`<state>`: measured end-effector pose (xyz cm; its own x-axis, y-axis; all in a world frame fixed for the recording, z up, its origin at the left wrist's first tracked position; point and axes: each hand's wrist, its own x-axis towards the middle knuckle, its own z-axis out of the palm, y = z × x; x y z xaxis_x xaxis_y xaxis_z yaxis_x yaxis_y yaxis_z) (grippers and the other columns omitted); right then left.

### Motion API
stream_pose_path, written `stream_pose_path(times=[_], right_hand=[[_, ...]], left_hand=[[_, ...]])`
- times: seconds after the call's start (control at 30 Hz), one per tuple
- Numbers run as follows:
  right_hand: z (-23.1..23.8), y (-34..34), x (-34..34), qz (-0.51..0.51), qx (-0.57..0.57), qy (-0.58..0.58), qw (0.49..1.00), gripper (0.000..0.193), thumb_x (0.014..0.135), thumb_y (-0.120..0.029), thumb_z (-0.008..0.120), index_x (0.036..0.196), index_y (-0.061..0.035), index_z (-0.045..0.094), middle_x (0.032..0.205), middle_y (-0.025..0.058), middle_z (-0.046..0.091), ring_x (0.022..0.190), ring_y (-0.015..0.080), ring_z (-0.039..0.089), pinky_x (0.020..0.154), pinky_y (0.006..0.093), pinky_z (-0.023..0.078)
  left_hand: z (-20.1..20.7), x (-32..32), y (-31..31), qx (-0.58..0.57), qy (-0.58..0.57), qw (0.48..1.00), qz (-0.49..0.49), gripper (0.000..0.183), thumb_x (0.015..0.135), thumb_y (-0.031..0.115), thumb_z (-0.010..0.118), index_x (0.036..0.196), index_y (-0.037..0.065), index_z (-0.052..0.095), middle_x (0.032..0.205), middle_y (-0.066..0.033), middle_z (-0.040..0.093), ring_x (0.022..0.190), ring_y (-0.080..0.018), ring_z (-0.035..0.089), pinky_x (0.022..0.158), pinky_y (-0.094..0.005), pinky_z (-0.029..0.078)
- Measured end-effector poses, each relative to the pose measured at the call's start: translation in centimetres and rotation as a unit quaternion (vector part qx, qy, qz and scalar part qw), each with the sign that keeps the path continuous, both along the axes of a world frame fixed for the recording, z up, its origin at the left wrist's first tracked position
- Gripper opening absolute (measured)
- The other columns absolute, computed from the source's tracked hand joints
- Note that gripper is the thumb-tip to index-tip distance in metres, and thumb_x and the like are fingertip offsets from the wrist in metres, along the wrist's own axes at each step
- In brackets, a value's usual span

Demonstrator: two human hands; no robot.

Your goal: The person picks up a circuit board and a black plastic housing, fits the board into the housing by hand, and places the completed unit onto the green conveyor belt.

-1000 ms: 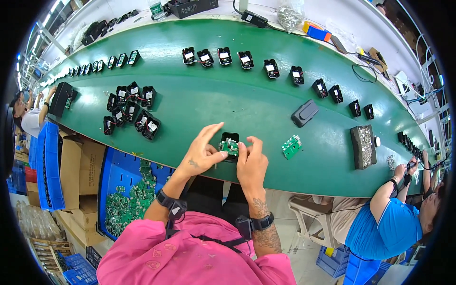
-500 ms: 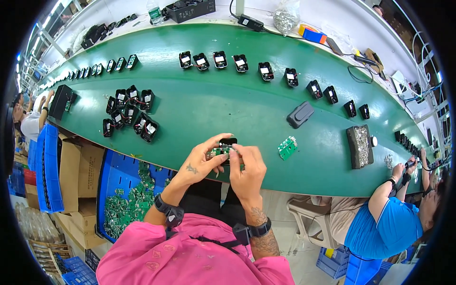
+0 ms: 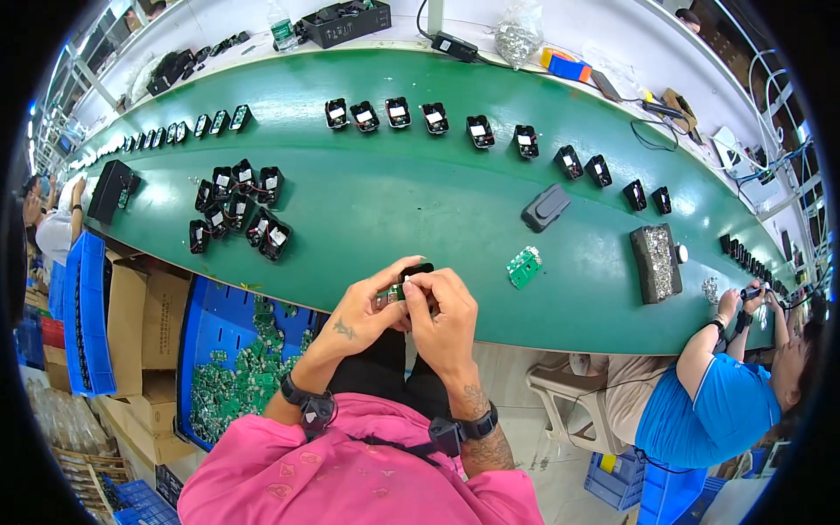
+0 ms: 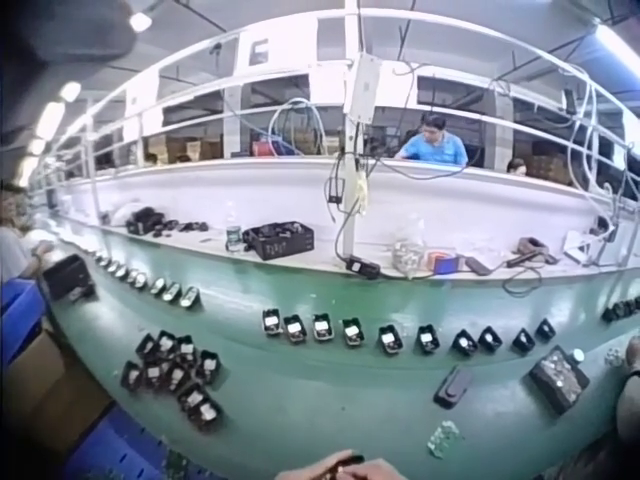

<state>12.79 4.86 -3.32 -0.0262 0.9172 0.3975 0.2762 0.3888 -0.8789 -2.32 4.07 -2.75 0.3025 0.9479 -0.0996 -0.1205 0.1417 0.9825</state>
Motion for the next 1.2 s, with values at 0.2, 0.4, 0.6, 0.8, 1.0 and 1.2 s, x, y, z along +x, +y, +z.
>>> stream_pose_path(times=[0.2,0.4,0.6,0.8,1.0,1.2], right_hand=[[0.5,-1.2,-0.4,0.028,0.06,-0.026,0.997,0.002,0.089,-0.001,0.064,0.091,-0.0001,0.062,0.083,0.012,0.061,0.07,0.0264,0.059,0.059,0.0333,0.047],[2.7,-3.1,-0.3,-0.03,0.117,-0.103,0.987,0.005,0.089,0.0,0.065,0.091,0.0011,0.06,0.084,0.0117,0.06,0.07,0.0219,0.058,0.061,0.0329,0.047],[4.0,-3.0,0.0,0.0,0.146,-0.198,0.969,0.007,0.084,0.004,0.065,0.088,0.0012,0.06,0.084,0.0138,0.06,0.071,0.0294,0.059,0.061,0.0375,0.048],[4.6,-3.3,0.0,0.021,0.132,-0.235,0.963,0.013,0.082,0.003,0.067,0.093,-0.0002,0.061,0.089,0.0137,0.061,0.08,0.0321,0.061,0.069,0.0405,0.05],[5.5,-3.5,-0.2,0.022,0.123,-0.265,0.956,0.005,0.085,0.003,0.064,0.089,0.0024,0.061,0.085,0.0152,0.06,0.076,0.0341,0.06,0.065,0.0423,0.048],[5.7,-3.6,-0.2,0.025,0.096,-0.298,0.949,0.005,0.085,0.003,0.062,0.09,0.0026,0.062,0.083,0.0155,0.058,0.076,0.0358,0.059,0.065,0.0439,0.046]], left_hand=[[0.4,0.3,-1.6,0.05,0.034,0.997,0.054,0.052,0.096,0.001,0.059,0.146,0.002,0.044,0.119,-0.0084,0.062,0.097,-0.0116,0.063,0.082,-0.0277,0.057],[2.8,1.0,-3.6,0.22,0.148,0.946,0.186,0.052,0.091,-0.004,0.061,0.142,0.004,0.05,0.124,-0.0132,0.062,0.102,-0.0145,0.064,0.082,-0.0284,0.056],[3.4,0.1,-4.1,0.248,0.21,0.929,0.175,0.057,0.09,-0.002,0.061,0.145,0.008,0.049,0.12,-0.021,0.06,0.085,-0.0287,0.064,0.072,-0.0352,0.053],[3.4,-0.1,-4.1,0.311,0.247,0.9,0.179,0.06,0.088,-0.002,0.062,0.145,0.012,0.049,0.118,-0.0217,0.06,0.08,-0.0341,0.064,0.069,-0.0385,0.052],[3.0,-0.2,-4.4,0.347,0.337,0.859,0.168,0.063,0.086,0.001,0.062,0.145,0.017,0.05,0.117,-0.0232,0.059,0.077,-0.0321,0.066,0.067,-0.0407,0.056],[2.3,0.0,-4.7,0.366,0.39,0.828,0.171,0.072,0.079,-0.002,0.062,0.146,0.02,0.05,0.12,-0.0258,0.057,0.074,-0.0319,0.067,0.066,-0.0405,0.058]])
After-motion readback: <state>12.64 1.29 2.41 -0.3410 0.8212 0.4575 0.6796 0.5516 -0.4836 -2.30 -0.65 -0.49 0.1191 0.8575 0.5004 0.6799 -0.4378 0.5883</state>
